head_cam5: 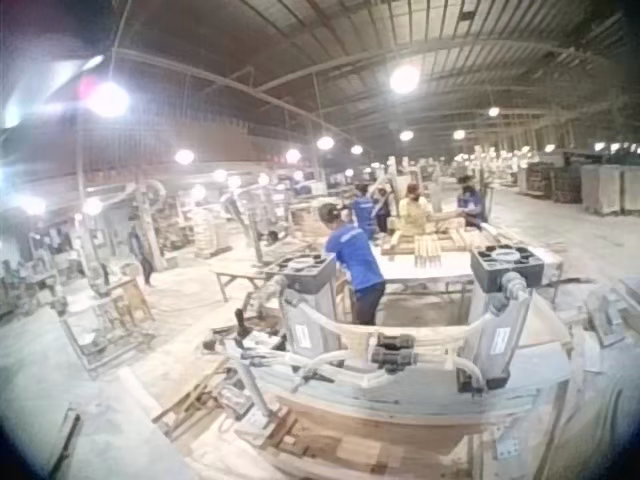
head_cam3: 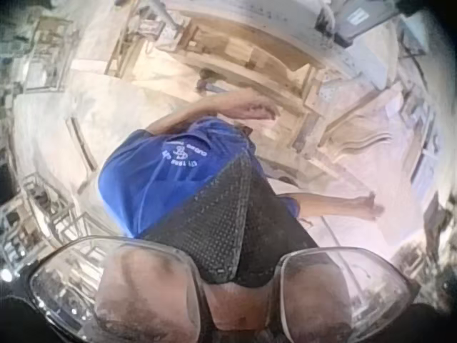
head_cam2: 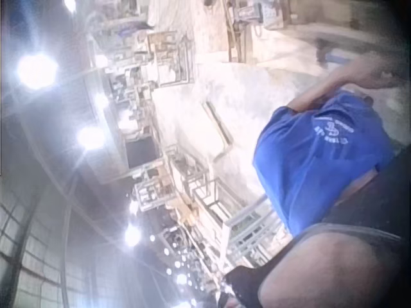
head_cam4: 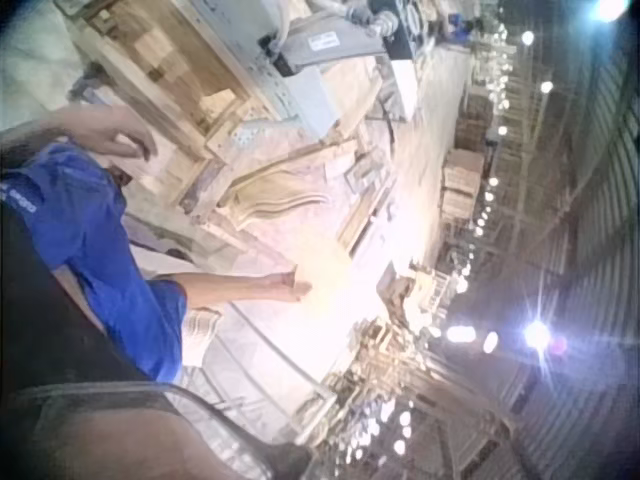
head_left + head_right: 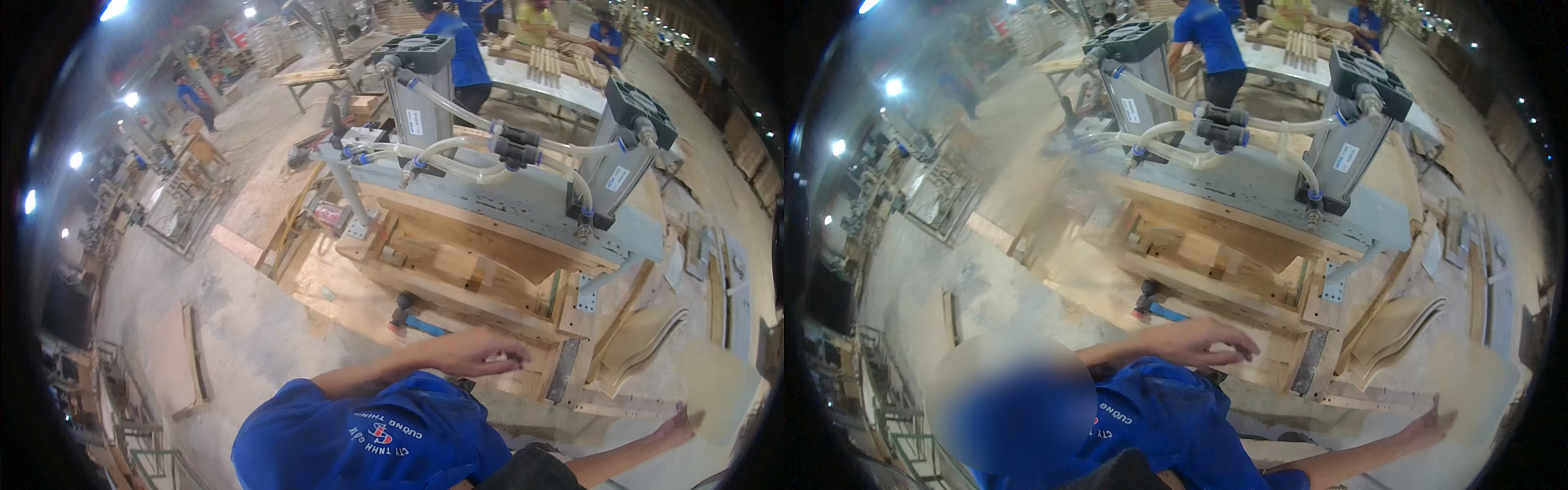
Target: The person repeatedly hammers a curved wooden piece against a jig to shape it. They rotate the piece and strike it multiple times with a hammer, then place it aside and pick up another piece to continue the process.
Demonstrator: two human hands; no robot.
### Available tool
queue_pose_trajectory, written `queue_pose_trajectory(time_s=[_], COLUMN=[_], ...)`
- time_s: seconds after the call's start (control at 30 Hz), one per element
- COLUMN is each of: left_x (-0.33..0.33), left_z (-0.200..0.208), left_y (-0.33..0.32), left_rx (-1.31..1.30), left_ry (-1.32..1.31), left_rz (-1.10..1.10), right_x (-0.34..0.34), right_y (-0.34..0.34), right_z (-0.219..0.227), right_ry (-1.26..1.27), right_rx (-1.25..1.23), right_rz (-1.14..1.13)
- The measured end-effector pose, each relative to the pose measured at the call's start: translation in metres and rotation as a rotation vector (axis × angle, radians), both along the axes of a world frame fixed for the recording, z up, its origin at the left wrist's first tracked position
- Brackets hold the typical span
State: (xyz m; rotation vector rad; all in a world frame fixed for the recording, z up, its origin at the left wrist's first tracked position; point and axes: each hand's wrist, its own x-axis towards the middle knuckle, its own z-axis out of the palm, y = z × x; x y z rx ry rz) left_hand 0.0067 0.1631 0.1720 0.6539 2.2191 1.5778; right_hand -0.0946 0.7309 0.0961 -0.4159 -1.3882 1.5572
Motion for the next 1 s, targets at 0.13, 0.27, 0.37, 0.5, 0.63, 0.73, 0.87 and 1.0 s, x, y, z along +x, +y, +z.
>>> queue_pose_trajectory(time_s=[0.13,0.27,0.37,0.5,0.63,0.73,0.87,1.0], left_x=[0.001,0.028,0.035,0.035,0.031,0.026,0.017,0.016], left_z=[0.098,0.150,0.158,0.154,0.143,0.136,0.138,0.144], left_y=[-0.057,-0.093,-0.104,-0.107,-0.111,-0.113,-0.117,-0.140], left_rx=[0.531,0.975,1.102,1.211,1.275,1.317,1.360,1.206], left_ry=[0.346,0.580,0.682,0.753,0.836,0.868,0.955,0.937], left_rz=[-0.004,-0.185,-0.292,-0.396,-0.465,-0.486,-0.511,-0.444], right_x=[0.041,0.078,0.100,0.121,0.137,0.140,0.125,0.112], right_y=[-0.069,-0.124,-0.161,-0.219,-0.274,-0.302,-0.321,-0.328], right_z=[0.055,0.098,0.119,0.139,0.149,0.155,0.155,0.133], right_ry=[0.079,0.371,0.698,0.493,0.470,0.421,0.414,0.354], right_rx=[-0.248,-0.395,-0.590,-0.192,-0.004,0.036,0.118,0.063], right_rz=[0.333,0.665,1.146,0.425,0.380,0.332,0.377,0.282])
